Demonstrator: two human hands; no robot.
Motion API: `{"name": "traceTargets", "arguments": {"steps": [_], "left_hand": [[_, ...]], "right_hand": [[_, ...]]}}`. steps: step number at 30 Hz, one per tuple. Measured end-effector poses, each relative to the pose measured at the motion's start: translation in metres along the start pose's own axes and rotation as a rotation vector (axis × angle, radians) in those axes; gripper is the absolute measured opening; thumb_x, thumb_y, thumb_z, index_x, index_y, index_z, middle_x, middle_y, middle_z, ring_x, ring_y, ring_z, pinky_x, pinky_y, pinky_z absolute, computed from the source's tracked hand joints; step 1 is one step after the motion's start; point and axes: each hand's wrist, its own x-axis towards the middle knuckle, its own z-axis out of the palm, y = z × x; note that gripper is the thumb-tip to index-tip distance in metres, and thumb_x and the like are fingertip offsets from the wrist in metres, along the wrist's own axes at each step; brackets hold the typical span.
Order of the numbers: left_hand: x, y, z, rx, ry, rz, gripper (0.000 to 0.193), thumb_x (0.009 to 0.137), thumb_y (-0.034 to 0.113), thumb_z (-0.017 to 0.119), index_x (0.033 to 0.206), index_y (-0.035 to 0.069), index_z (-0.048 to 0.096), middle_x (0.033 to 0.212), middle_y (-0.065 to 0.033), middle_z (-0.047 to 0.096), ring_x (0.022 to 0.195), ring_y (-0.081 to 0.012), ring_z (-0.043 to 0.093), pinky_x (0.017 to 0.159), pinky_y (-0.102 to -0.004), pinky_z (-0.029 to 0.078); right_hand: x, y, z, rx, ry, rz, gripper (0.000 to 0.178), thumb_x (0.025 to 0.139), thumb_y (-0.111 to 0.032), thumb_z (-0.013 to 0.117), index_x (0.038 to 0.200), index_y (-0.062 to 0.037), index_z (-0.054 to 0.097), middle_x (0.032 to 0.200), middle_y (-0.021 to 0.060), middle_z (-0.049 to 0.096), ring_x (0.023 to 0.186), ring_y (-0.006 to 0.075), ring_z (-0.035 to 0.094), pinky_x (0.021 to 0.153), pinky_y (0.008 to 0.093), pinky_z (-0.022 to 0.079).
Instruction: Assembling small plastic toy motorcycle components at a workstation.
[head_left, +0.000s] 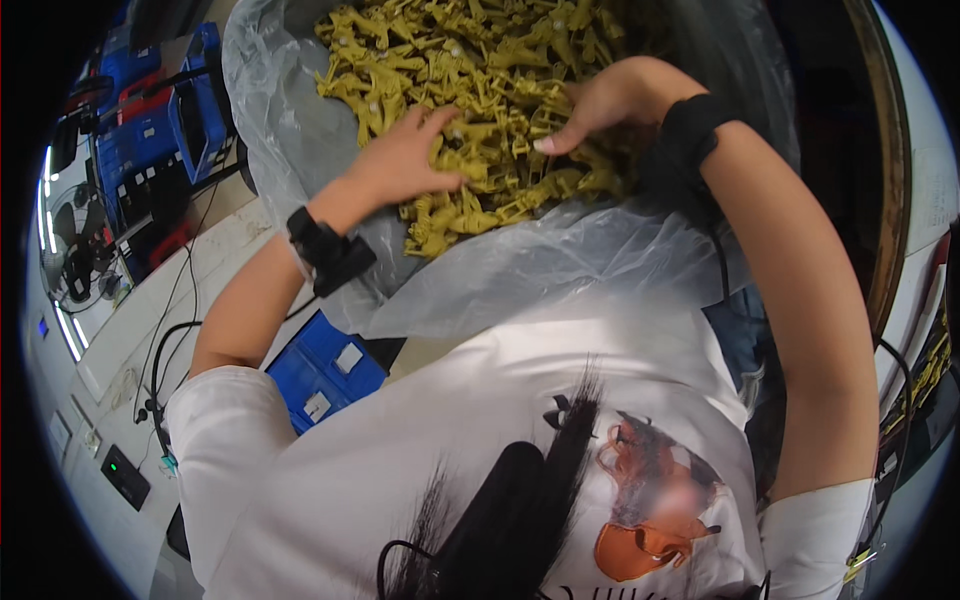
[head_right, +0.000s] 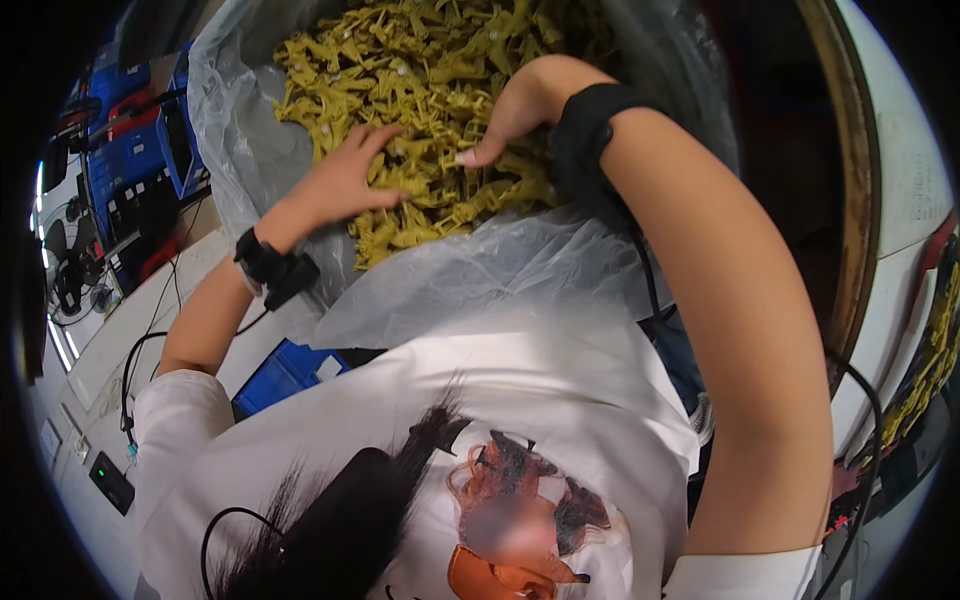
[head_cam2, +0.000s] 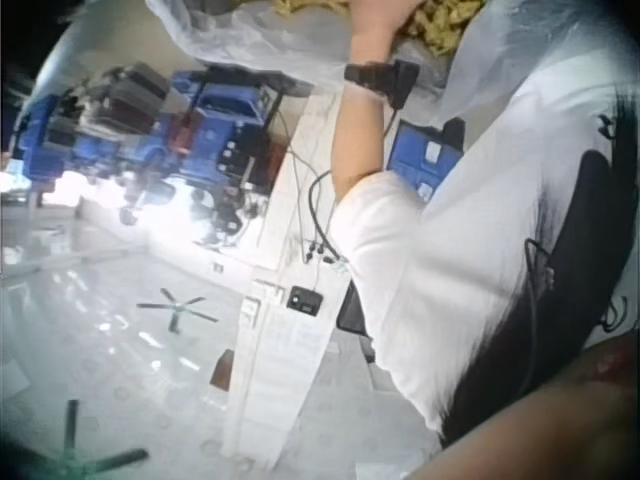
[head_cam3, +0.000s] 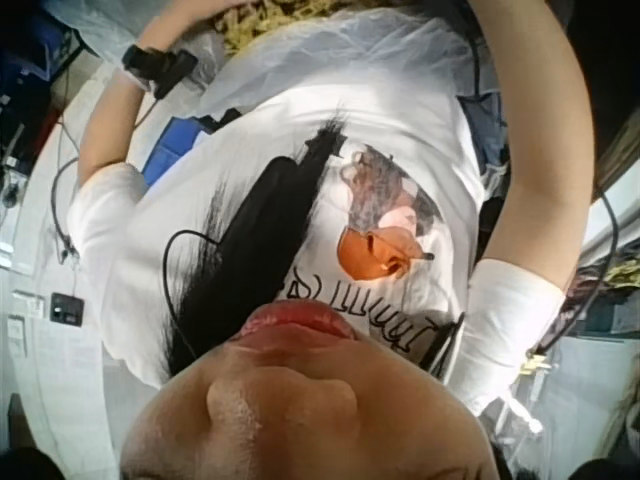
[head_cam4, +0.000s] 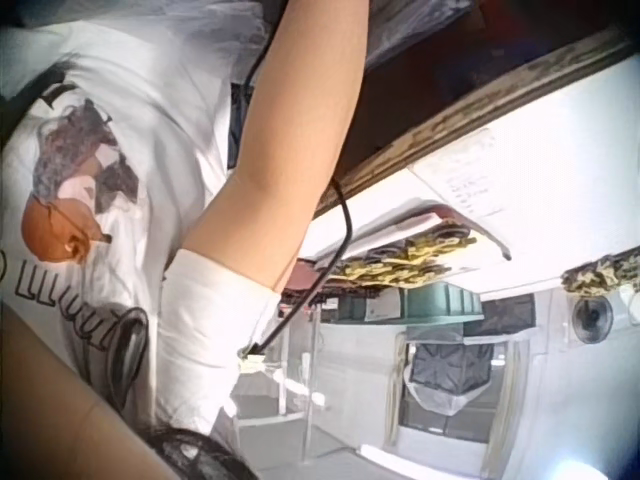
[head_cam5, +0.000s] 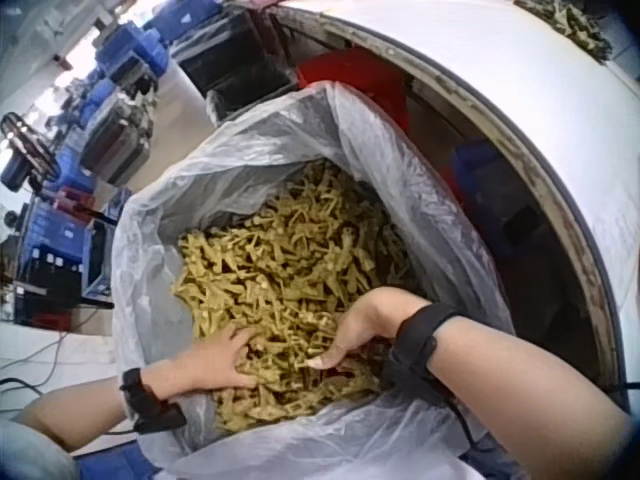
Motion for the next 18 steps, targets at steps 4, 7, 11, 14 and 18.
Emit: {"name": "traceTargets", "arguments": {"steps": [4, 7, 11, 14, 18], "left_hand": [[0.011, 0.002, 0.014, -0.259, 0.092, -0.052, 0.097, 0.073, 0.050, 0.072, 0.144, 0.002, 0.025, 0.139, -0.0267, 0.032, 0.127, -0.0404, 0.040, 0.105, -0.0422, 0.035], [0.011, 0.000, 0.018, -0.335, 0.094, -0.086, 0.099, 0.074, 0.049, 0.072, 0.145, 0.001, 0.022, 0.143, -0.0265, 0.027, 0.136, -0.0365, 0.028, 0.110, -0.0408, 0.028], [0.013, -0.005, -0.005, -0.665, -0.194, -0.117, 0.095, 0.078, 0.046, 0.068, 0.148, 0.006, 0.018, 0.147, -0.0228, 0.027, 0.137, -0.0327, 0.027, 0.112, -0.0383, 0.023], [0.015, -0.001, 0.007, -0.800, -0.319, -0.198, 0.095, 0.080, 0.044, 0.065, 0.150, 0.008, 0.011, 0.146, -0.0204, 0.029, 0.135, -0.0300, 0.032, 0.110, -0.0374, 0.027], [0.000, 0.030, 0.012, -1.082, -0.162, -0.264, 0.095, 0.082, 0.039, 0.062, 0.151, 0.010, 0.003, 0.144, -0.0180, 0.033, 0.130, -0.0247, 0.040, 0.102, -0.0354, 0.038]], "right_hand": [[-0.012, -0.008, 0.008, -0.017, -0.004, -0.054, 0.118, 0.070, -0.054, 0.077, 0.151, -0.0067, 0.006, 0.155, 0.0256, 0.006, 0.145, 0.0383, 0.002, 0.111, 0.0580, 0.017], [-0.019, -0.019, 0.009, 0.072, -0.106, -0.144, 0.116, 0.071, -0.054, 0.076, 0.152, -0.0100, 0.006, 0.155, 0.0241, 0.006, 0.144, 0.0405, 0.007, 0.106, 0.0626, 0.026], [-0.001, -0.029, 0.005, -0.002, -0.129, 0.047, 0.110, 0.073, -0.054, 0.075, 0.152, -0.0123, 0.011, 0.155, 0.0229, 0.009, 0.140, 0.0437, 0.018, 0.106, 0.0624, 0.027], [0.009, -0.021, -0.001, -0.419, 0.045, 0.199, 0.101, 0.076, -0.056, 0.071, 0.151, -0.0161, 0.018, 0.154, 0.0231, 0.015, 0.141, 0.0464, 0.014, 0.106, 0.0629, 0.027], [-0.017, -0.008, 0.003, -0.101, -0.063, -0.029, 0.104, 0.073, -0.059, 0.072, 0.151, -0.0150, 0.018, 0.155, 0.0236, 0.009, 0.144, 0.0393, 0.001, 0.107, 0.0664, 0.019]]}}
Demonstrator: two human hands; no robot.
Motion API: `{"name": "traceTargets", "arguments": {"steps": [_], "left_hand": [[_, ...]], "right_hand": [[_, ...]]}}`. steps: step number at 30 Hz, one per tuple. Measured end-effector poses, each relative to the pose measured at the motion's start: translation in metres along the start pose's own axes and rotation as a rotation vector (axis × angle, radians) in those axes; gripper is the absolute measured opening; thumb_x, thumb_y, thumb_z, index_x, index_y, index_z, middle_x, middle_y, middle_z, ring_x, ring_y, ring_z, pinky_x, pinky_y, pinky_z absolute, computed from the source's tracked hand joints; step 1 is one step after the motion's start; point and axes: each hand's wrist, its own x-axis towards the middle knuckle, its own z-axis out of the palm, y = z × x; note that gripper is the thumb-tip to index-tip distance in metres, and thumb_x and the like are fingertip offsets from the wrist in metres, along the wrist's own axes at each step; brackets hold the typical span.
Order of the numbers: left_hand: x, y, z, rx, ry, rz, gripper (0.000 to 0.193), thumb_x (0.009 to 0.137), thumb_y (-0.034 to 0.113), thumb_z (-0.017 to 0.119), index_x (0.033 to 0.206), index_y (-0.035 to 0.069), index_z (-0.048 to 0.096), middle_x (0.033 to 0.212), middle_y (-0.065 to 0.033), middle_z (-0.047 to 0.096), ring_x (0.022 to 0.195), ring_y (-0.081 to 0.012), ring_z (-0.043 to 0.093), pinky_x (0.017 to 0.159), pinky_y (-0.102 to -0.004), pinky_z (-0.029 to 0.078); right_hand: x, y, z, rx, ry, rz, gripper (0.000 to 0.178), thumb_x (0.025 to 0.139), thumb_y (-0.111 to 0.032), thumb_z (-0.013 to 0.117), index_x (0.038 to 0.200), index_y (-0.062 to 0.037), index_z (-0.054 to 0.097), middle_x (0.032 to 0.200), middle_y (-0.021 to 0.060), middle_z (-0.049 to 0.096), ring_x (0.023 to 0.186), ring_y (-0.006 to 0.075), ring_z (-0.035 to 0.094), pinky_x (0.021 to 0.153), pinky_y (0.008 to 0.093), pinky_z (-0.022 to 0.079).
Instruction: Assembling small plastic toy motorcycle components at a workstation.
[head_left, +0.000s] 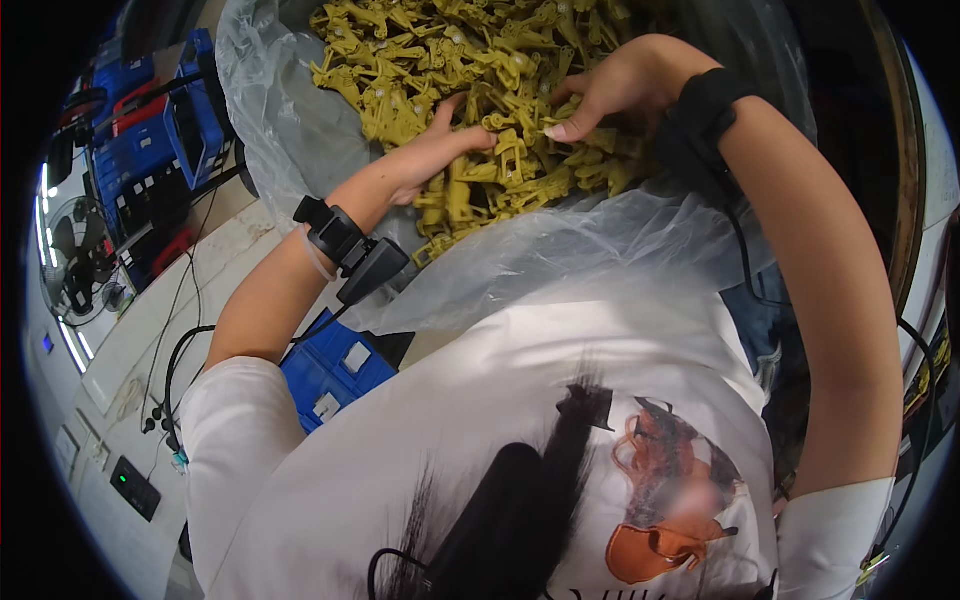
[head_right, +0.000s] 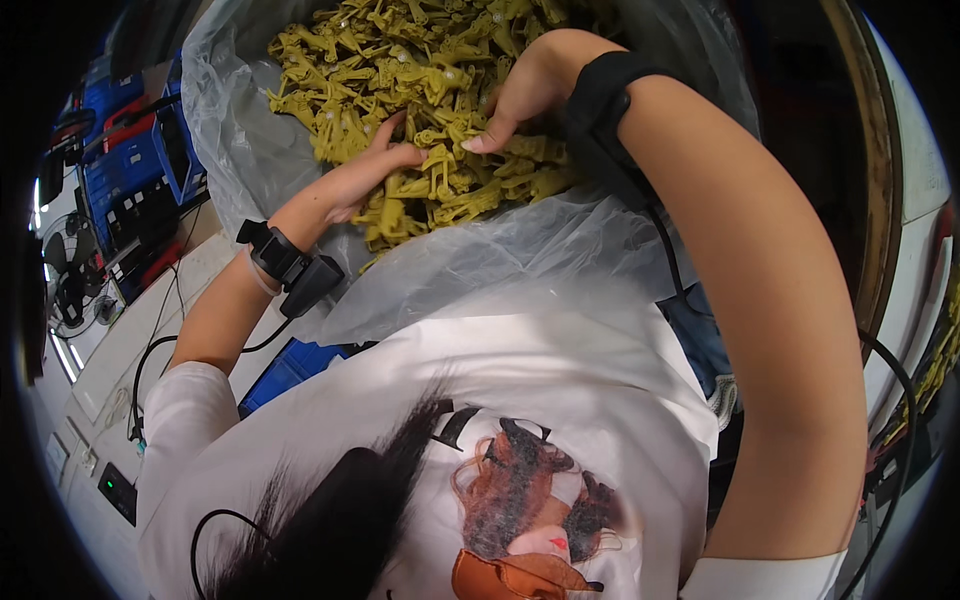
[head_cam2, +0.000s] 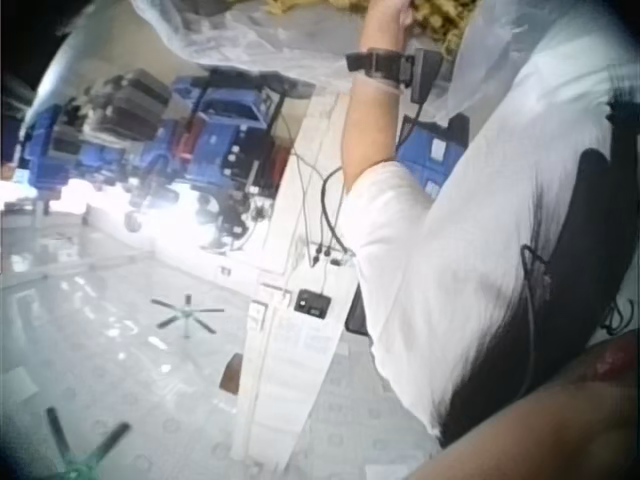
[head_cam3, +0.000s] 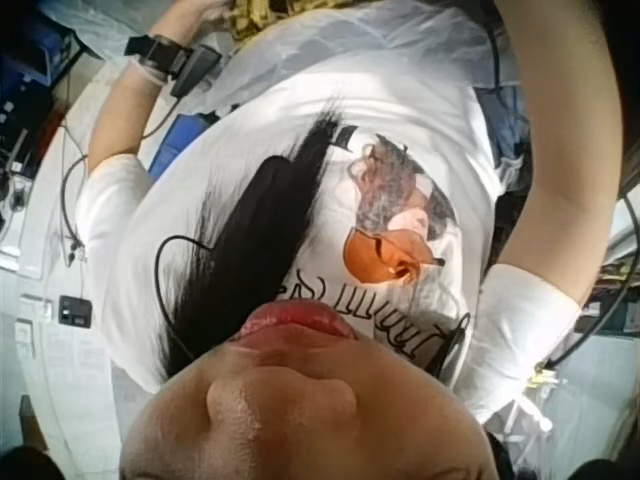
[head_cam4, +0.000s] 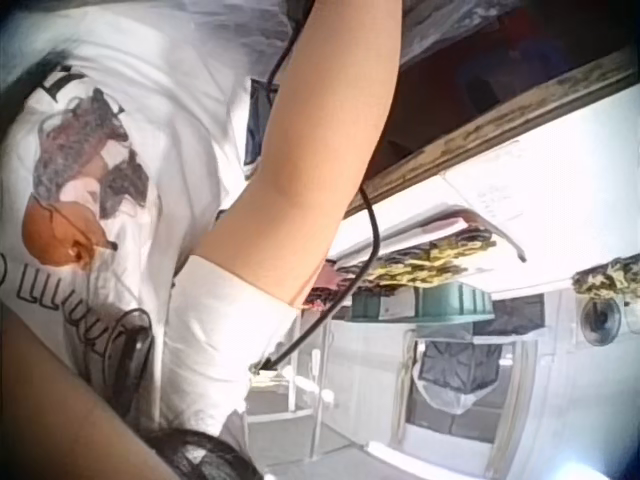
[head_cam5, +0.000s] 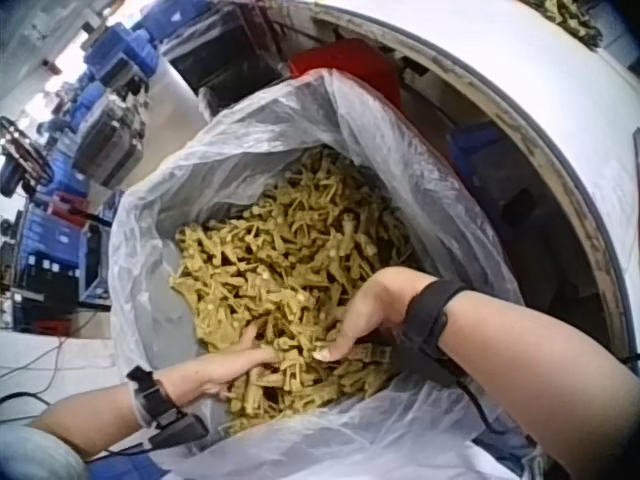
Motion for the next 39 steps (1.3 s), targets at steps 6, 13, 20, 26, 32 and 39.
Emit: {"name": "traceTargets", "arguments": {"steps": [6, 13, 20, 26, 32, 39], "left_hand": [[-0.009, -0.008, -0.007, -0.509, -0.055, 0.060, 0.087, 0.084, 0.048, 0.059, 0.151, 0.010, 0.018, 0.151, -0.0107, 0.027, 0.135, -0.0265, 0.034, 0.102, -0.0388, 0.038], [0.001, -0.003, 0.002, 0.046, 0.143, 0.007, 0.090, 0.083, 0.063, 0.050, 0.151, 0.014, 0.017, 0.152, -0.0153, 0.021, 0.139, -0.0274, 0.026, 0.106, -0.0459, 0.031], [0.004, -0.021, 0.005, -0.424, 0.021, 0.098, 0.087, 0.081, 0.048, 0.063, 0.149, 0.014, 0.022, 0.146, -0.0095, 0.032, 0.130, -0.0250, 0.038, 0.098, -0.0445, 0.038], [0.002, -0.013, 0.019, -0.587, -0.051, 0.035, 0.037, 0.088, 0.038, 0.063, 0.114, 0.013, 0.056, 0.100, -0.0022, 0.064, 0.088, -0.0139, 0.065, 0.078, -0.0308, 0.055], [0.006, -0.015, 0.035, -0.792, 0.020, -0.008, 0.042, 0.086, 0.040, 0.064, 0.112, 0.008, 0.057, 0.098, -0.0056, 0.065, 0.086, -0.0170, 0.065, 0.082, -0.0315, 0.054], [0.003, -0.027, 0.042, -1.038, -0.039, 0.153, 0.052, 0.091, 0.047, 0.049, 0.134, 0.018, 0.048, 0.125, -0.0031, 0.056, 0.112, -0.0218, 0.055, 0.099, -0.0392, 0.042]], "right_hand": [[-0.002, -0.014, 0.005, 0.100, 0.018, 0.023, 0.110, 0.069, -0.061, 0.074, 0.151, -0.0123, 0.019, 0.156, 0.0230, 0.004, 0.144, 0.0374, -0.007, 0.110, 0.0636, 0.008], [-0.006, 0.002, 0.008, 0.139, 0.109, 0.067, 0.100, 0.074, -0.063, 0.069, 0.147, -0.0076, 0.030, 0.154, 0.0229, 0.018, 0.144, 0.0355, 0.011, 0.114, 0.0487, 0.016], [-0.011, -0.001, 0.000, 0.444, -0.036, 0.233, 0.095, 0.078, -0.045, 0.075, 0.147, -0.0054, 0.023, 0.151, 0.0182, 0.022, 0.139, 0.0309, 0.022, 0.111, 0.0446, 0.023], [-0.027, 0.005, -0.005, 0.410, -0.159, 0.073, 0.099, 0.077, -0.053, 0.071, 0.148, -0.0065, 0.021, 0.155, 0.0156, 0.016, 0.141, 0.0305, 0.014, 0.113, 0.0438, 0.018], [-0.036, 0.007, -0.007, 0.385, -0.261, -0.112, 0.103, 0.077, -0.061, 0.068, 0.150, -0.0075, 0.020, 0.158, 0.0131, 0.009, 0.144, 0.0300, 0.006, 0.114, 0.0430, 0.012], [-0.029, 0.014, 0.006, 0.446, 0.087, -0.098, 0.076, 0.083, -0.055, 0.065, 0.141, -0.0109, 0.042, 0.150, 0.0214, 0.025, 0.137, 0.0363, 0.024, 0.110, 0.0374, 0.023]]}}
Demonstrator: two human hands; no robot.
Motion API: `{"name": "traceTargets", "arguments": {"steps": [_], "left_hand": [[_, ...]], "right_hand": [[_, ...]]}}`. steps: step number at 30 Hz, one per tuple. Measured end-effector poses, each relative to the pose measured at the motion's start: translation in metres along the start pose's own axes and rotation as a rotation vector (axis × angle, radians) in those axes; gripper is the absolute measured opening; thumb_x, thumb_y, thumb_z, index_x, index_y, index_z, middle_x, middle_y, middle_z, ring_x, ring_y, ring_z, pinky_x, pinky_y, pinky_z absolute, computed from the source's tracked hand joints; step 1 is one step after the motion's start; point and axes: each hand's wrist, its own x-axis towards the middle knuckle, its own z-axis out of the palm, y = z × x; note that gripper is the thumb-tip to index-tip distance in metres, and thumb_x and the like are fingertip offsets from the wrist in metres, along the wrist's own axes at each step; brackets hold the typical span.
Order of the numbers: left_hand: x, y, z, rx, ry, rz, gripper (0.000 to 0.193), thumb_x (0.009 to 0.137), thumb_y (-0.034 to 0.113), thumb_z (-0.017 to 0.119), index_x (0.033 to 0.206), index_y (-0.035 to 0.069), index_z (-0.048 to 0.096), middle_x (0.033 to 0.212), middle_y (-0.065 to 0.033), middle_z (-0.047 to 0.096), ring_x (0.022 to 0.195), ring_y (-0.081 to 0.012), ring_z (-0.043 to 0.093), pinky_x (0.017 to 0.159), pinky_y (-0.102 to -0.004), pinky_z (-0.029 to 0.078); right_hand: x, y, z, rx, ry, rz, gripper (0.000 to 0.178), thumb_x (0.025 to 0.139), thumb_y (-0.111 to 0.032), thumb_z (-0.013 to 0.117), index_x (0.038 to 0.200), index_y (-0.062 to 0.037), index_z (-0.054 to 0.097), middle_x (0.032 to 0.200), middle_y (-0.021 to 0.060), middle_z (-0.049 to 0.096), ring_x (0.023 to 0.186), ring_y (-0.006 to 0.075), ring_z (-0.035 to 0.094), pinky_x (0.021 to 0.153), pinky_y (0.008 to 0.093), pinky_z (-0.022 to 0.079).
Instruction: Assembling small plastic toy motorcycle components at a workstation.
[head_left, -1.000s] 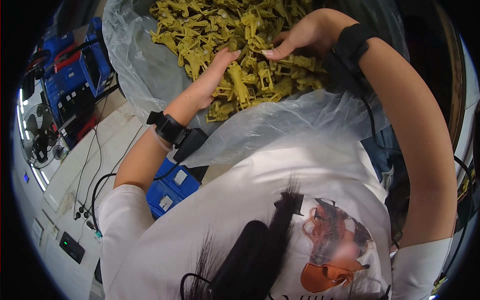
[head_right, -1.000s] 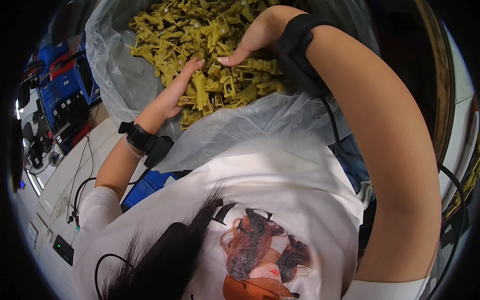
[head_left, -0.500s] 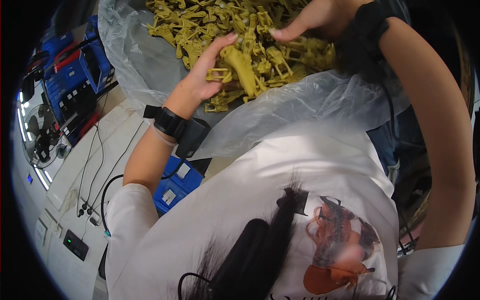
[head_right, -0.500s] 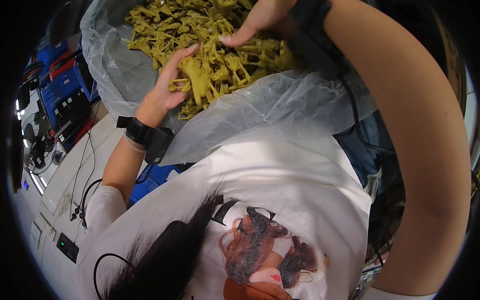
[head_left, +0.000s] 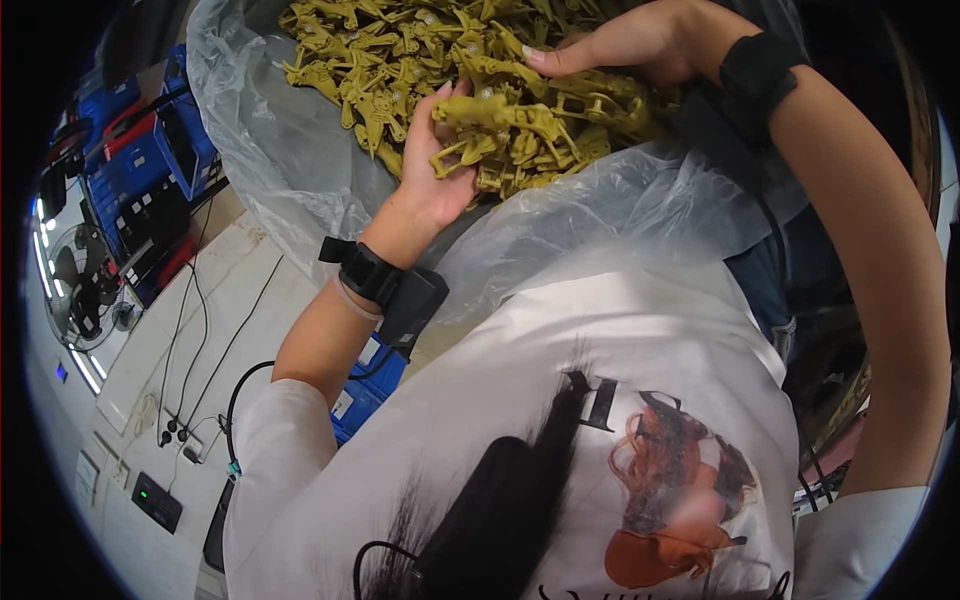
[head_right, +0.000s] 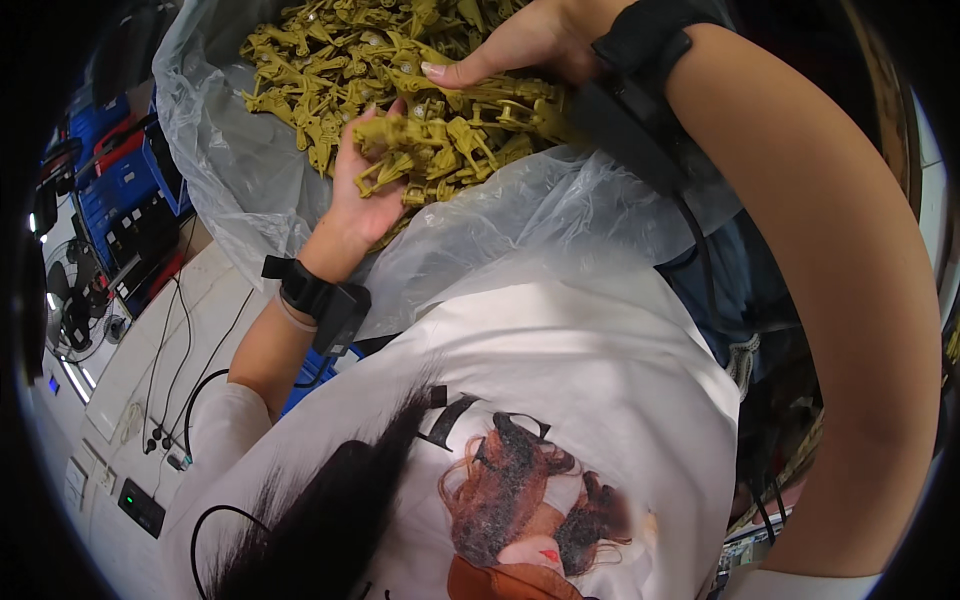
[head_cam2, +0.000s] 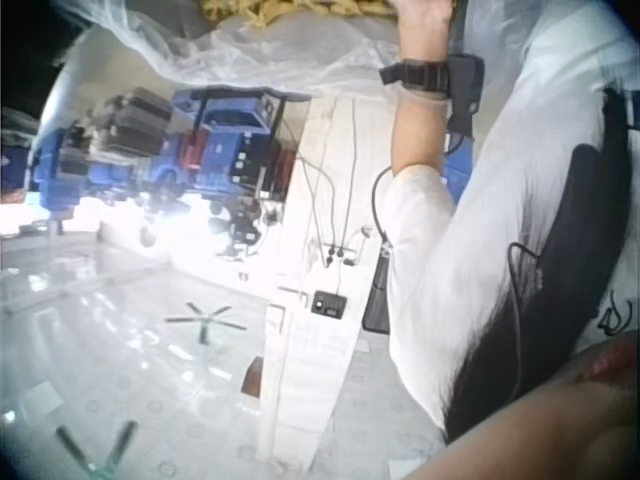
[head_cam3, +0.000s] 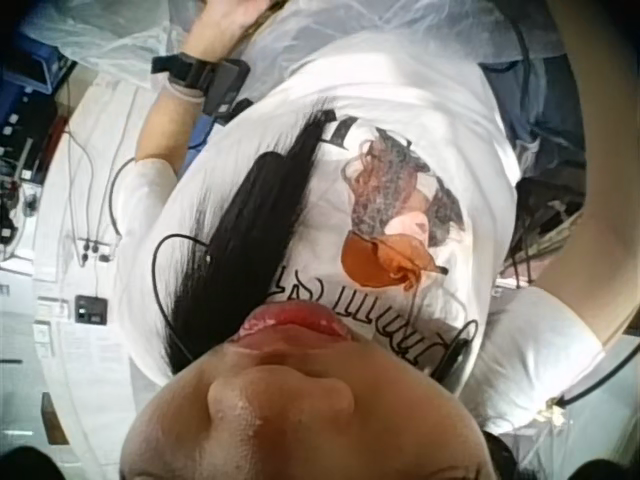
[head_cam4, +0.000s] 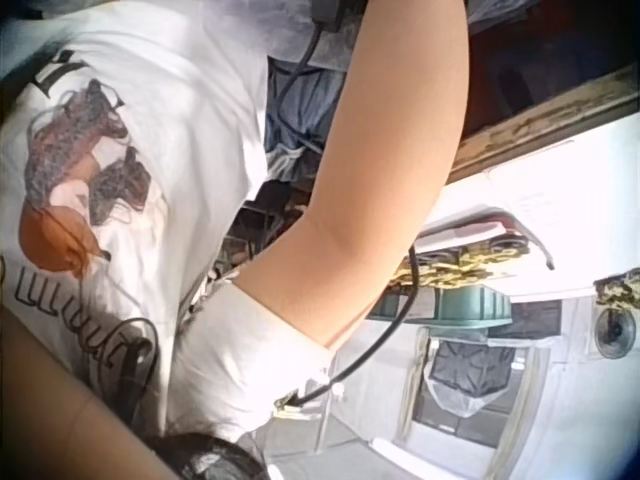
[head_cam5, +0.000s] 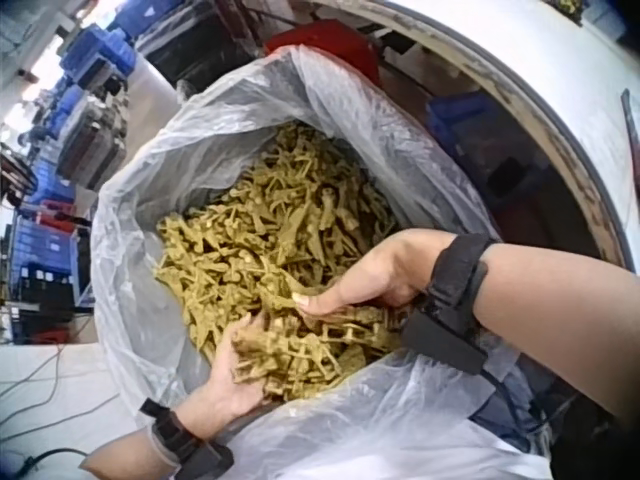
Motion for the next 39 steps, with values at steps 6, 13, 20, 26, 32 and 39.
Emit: {"name": "traceTargets", "arguments": {"steps": [6, 13, 20, 26, 32, 39], "left_hand": [[0.001, -0.006, 0.012, -0.049, -0.001, 0.061, 0.057, 0.093, 0.055, 0.043, 0.136, 0.017, 0.046, 0.136, -0.0113, 0.047, 0.124, -0.0307, 0.046, 0.106, -0.0497, 0.034], [0.016, 0.004, 0.025, 0.084, -0.046, 0.089, 0.068, 0.090, 0.060, 0.044, 0.137, 0.011, 0.043, 0.134, -0.0102, 0.048, 0.120, -0.0264, 0.049, 0.103, -0.0433, 0.040], [0.025, 0.023, 0.061, 0.246, -0.108, 0.269, 0.061, 0.093, 0.058, 0.038, 0.129, 0.011, 0.050, 0.124, -0.0074, 0.058, 0.110, -0.0219, 0.058, 0.094, -0.0404, 0.048], [0.027, 0.034, 0.074, 0.400, -0.246, 0.377, 0.054, 0.097, 0.052, 0.035, 0.129, 0.011, 0.049, 0.121, -0.0057, 0.059, 0.110, -0.0174, 0.058, 0.093, -0.0347, 0.049], [0.035, 0.019, 0.108, 0.737, -0.044, 0.679, 0.052, 0.100, 0.043, 0.037, 0.127, 0.002, 0.050, 0.118, -0.0097, 0.059, 0.113, -0.0182, 0.054, 0.102, -0.0294, 0.037], [0.027, 0.037, 0.035, 1.790, -0.144, 0.115, 0.085, 0.090, 0.064, 0.042, 0.146, 0.002, 0.024, 0.147, -0.0204, 0.030, 0.137, -0.0266, 0.030, 0.110, -0.0329, 0.025]], "right_hand": [[-0.023, 0.008, 0.010, 0.082, 0.000, -0.111, 0.073, 0.085, -0.056, 0.061, 0.137, -0.0083, 0.045, 0.143, 0.0193, 0.035, 0.129, 0.0312, 0.035, 0.106, 0.0359, 0.031], [-0.040, 0.021, 0.009, 0.196, -0.003, -0.310, 0.070, 0.088, -0.058, 0.056, 0.132, -0.0046, 0.050, 0.132, 0.0162, 0.051, 0.118, 0.0239, 0.052, 0.100, 0.0339, 0.042], [-0.006, 0.040, 0.007, 0.405, 0.304, -0.296, 0.053, 0.093, -0.042, 0.056, 0.128, -0.0025, 0.053, 0.124, 0.0134, 0.060, 0.106, 0.0183, 0.062, 0.093, 0.0309, 0.051], [-0.014, 0.038, 0.020, 0.447, 0.406, -0.354, 0.045, 0.098, -0.036, 0.049, 0.128, -0.0027, 0.053, 0.120, 0.0125, 0.062, 0.102, 0.0189, 0.064, 0.090, 0.0327, 0.053], [-0.010, 0.030, 0.028, 0.585, 0.272, -0.494, 0.062, 0.094, -0.052, 0.049, 0.133, -0.0033, 0.048, 0.132, 0.0165, 0.053, 0.120, 0.0252, 0.054, 0.101, 0.0392, 0.043], [-0.010, 0.027, 0.016, -0.617, 0.283, -0.033, 0.084, 0.081, -0.072, 0.052, 0.131, -0.0048, 0.055, 0.147, 0.0221, 0.035, 0.141, 0.0358, 0.024, 0.112, 0.0444, 0.020]]}}
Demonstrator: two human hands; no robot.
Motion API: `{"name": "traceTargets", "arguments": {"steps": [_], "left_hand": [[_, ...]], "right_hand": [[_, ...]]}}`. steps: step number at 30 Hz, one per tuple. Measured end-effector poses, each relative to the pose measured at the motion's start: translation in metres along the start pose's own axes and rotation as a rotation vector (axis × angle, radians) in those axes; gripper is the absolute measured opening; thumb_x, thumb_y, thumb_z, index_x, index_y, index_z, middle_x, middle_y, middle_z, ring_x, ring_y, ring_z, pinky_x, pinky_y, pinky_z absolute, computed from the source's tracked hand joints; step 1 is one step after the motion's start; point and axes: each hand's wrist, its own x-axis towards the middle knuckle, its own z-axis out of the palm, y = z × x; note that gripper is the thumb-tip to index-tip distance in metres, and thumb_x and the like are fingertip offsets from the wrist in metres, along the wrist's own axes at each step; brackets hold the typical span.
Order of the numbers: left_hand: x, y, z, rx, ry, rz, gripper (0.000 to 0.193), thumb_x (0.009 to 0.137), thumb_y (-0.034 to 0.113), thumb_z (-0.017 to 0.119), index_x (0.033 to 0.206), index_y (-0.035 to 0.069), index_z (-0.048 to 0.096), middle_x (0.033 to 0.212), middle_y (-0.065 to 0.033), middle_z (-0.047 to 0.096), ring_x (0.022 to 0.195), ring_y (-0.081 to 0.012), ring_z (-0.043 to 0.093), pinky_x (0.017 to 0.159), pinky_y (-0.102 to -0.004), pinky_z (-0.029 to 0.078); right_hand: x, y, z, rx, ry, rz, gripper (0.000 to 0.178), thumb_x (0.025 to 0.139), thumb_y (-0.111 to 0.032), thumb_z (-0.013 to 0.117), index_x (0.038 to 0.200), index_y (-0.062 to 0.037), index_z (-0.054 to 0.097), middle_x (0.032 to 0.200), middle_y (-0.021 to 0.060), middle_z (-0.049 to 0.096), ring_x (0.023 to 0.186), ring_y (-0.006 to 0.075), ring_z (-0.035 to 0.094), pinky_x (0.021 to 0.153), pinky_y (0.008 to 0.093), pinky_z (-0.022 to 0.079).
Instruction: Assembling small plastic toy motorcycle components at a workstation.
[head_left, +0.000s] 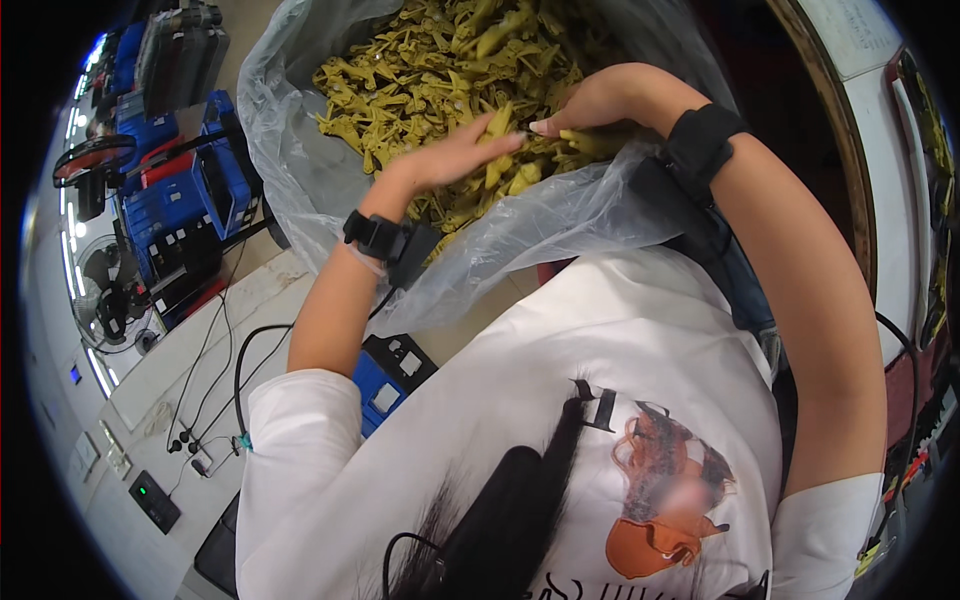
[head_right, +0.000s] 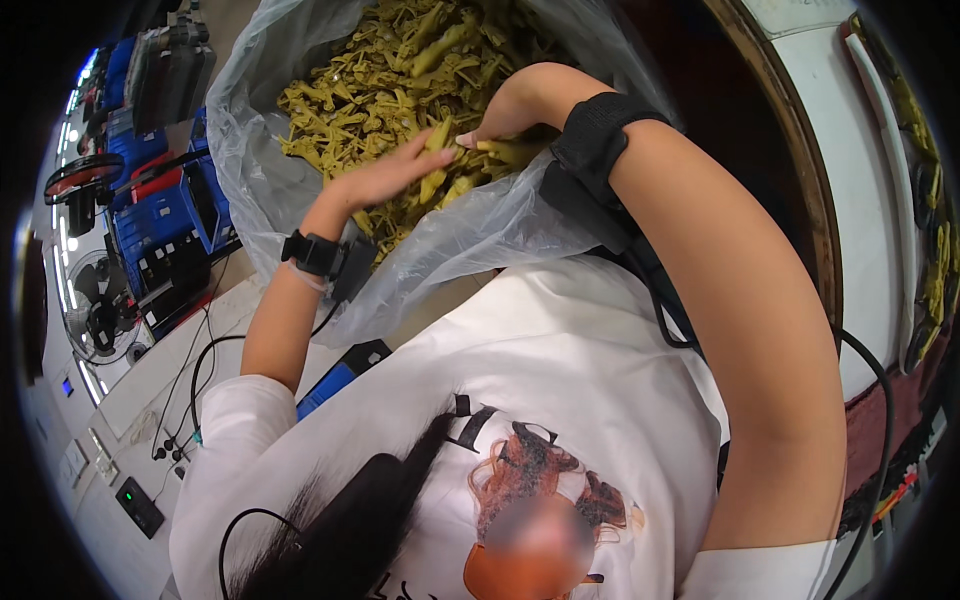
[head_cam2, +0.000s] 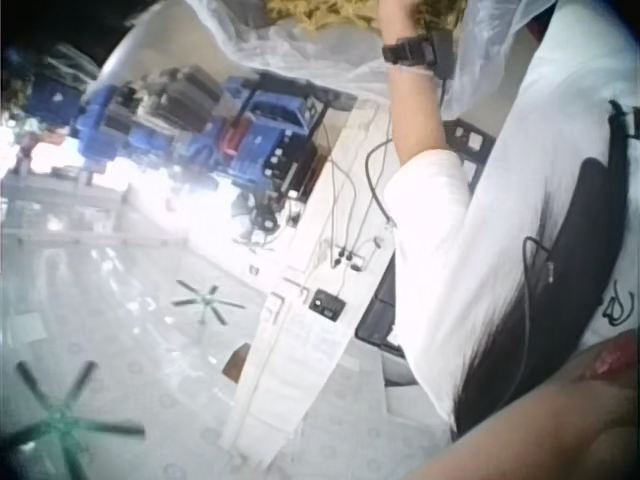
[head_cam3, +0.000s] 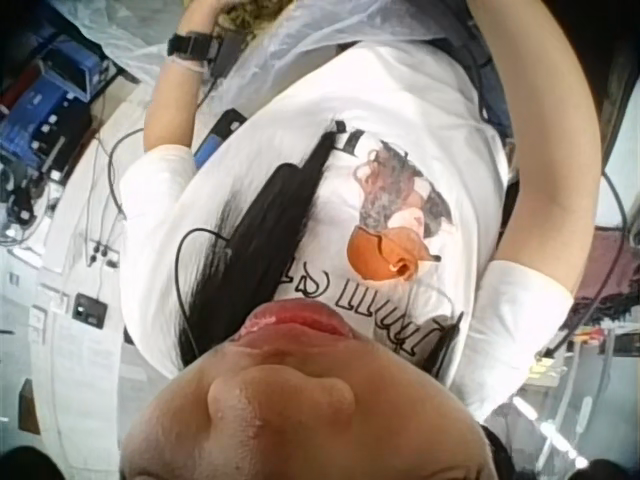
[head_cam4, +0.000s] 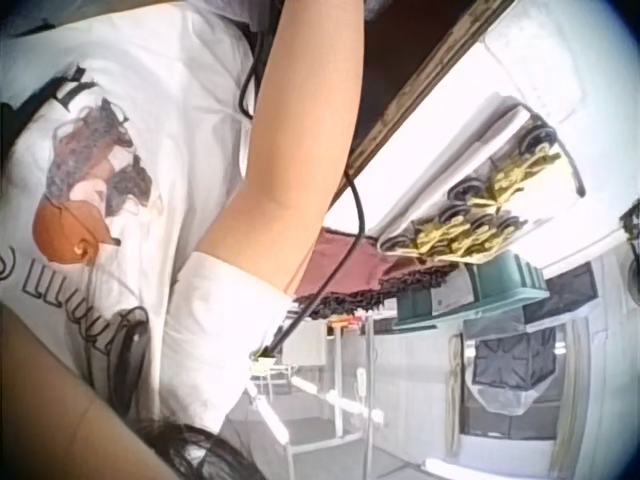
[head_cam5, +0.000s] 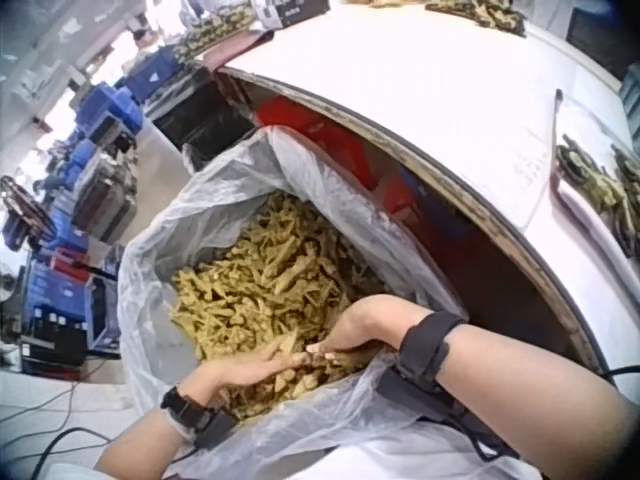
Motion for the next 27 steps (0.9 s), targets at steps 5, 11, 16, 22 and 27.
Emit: {"name": "traceTargets", "arguments": {"steps": [5, 11, 16, 22, 27], "left_hand": [[-0.004, -0.017, 0.019, -0.372, 0.000, 0.053, 0.097, 0.084, 0.069, 0.048, 0.149, 0.005, 0.014, 0.149, -0.0200, 0.025, 0.138, -0.0299, 0.026, 0.109, -0.0413, 0.026], [-0.012, 0.005, 0.022, -1.105, -0.217, -0.139, 0.063, 0.094, 0.057, 0.043, 0.132, 0.007, 0.048, 0.121, -0.0078, 0.059, 0.107, -0.0147, 0.059, 0.089, -0.0318, 0.050], [-0.001, -0.004, 0.030, -1.050, -0.095, -0.293, 0.056, 0.097, 0.049, 0.044, 0.131, 0.005, 0.049, 0.123, -0.0072, 0.059, 0.106, -0.0159, 0.060, 0.093, -0.0291, 0.048], [-0.006, 0.027, 0.027, -1.364, -0.130, -0.101, 0.061, 0.096, 0.052, 0.041, 0.132, 0.002, 0.047, 0.126, -0.0119, 0.057, 0.110, -0.0219, 0.059, 0.098, -0.0344, 0.047], [0.011, 0.061, 0.029, -1.628, -0.022, -0.033, 0.068, 0.092, 0.059, 0.042, 0.130, 0.003, 0.049, 0.125, -0.0161, 0.057, 0.114, -0.0293, 0.057, 0.099, -0.0426, 0.046]], "right_hand": [[-0.010, -0.004, 0.003, 0.077, -0.034, 0.013, 0.078, 0.083, -0.071, 0.050, 0.134, -0.0132, 0.053, 0.149, 0.0204, 0.033, 0.141, 0.0366, 0.024, 0.113, 0.0465, 0.020], [-0.013, 0.005, 0.004, 0.401, -0.046, -0.103, 0.101, 0.072, -0.077, 0.057, 0.138, -0.0016, 0.044, 0.153, 0.0236, 0.020, 0.144, 0.0375, 0.010, 0.112, 0.0531, 0.014], [-0.027, -0.008, 0.011, 0.329, -0.015, -0.037, 0.110, 0.072, -0.078, 0.057, 0.144, 0.0009, 0.032, 0.152, 0.0268, 0.019, 0.144, 0.0375, 0.009, 0.114, 0.0491, 0.010], [-0.021, -0.007, 0.018, 0.668, 0.202, -0.086, 0.108, 0.075, -0.067, 0.064, 0.144, 0.0069, 0.026, 0.144, 0.0293, 0.035, 0.137, 0.0363, 0.031, 0.111, 0.0447, 0.025], [0.017, 0.011, 0.028, 1.026, 0.584, -0.114, 0.069, 0.084, -0.042, 0.067, 0.131, 0.0032, 0.044, 0.124, 0.0243, 0.052, 0.110, 0.0281, 0.057, 0.089, 0.0357, 0.049]]}}
